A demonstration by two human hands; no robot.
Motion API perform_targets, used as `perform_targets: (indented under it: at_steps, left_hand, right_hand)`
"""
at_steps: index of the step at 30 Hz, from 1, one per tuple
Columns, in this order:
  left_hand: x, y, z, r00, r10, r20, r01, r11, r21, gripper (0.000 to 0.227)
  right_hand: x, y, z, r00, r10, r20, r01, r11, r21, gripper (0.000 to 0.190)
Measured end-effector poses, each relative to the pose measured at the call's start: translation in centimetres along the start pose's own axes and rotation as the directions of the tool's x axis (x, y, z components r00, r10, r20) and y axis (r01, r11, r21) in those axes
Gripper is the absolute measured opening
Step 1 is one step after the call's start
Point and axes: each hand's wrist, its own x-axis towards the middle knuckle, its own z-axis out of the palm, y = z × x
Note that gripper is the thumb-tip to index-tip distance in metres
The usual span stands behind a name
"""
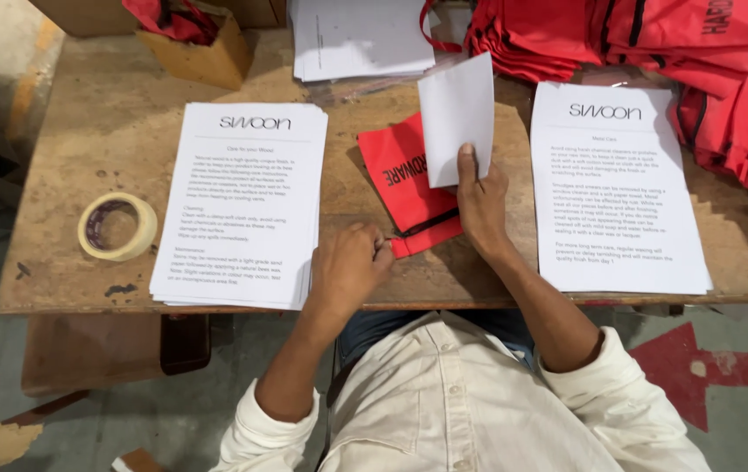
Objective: Folding product instruction sheets and placing them inside red fabric pouches.
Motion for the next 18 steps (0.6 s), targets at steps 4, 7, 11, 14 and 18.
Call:
perform_targets:
  at_steps: [4, 7, 11, 14, 18]
  left_hand:
    - [0.9, 2.7, -0.3, 0.962, 0.191, -0.195, -0.188, 0.982, 0.031, 0.017]
    - [2.5, 2.7, 1.7, 0.882, 0.393, -0.259, -0.394, 0.918, 0.051, 0.030]
    - [3.5, 1.9, 3.3, 0.950, 0.293, -0.105, -0.291, 0.956, 0.035, 0.020]
    - [3.6, 2.2, 3.4, 0.944, 0.291, -0.156, -0.282, 0.956, 0.079, 0.010]
    - [3.5, 2.9, 4.5, 0.938, 0.276, -0.211, -0.273, 0.961, 0.043, 0.010]
  right_hand:
    - [0.3, 2.0, -0.2, 0.996, 0.090, -0.002, -0.089, 0.989, 0.116, 0.052]
    - [-0.7, -1.7, -2.7, 0.977, 0.208, -0.048, -0.187, 0.943, 0.276, 0.038]
    - [-4.2, -2.7, -7.3, 0.964, 0.231, -0.130, -0.156, 0.893, 0.422, 0.034]
    - [-9.7, -2.5, -9.5, 0.963, 0.245, -0.112, -0.207, 0.939, 0.276, 0.029]
    - [-12.9, -4.4, -8.4, 0.949, 0.306, -0.075, -0.288, 0.940, 0.182, 0.030]
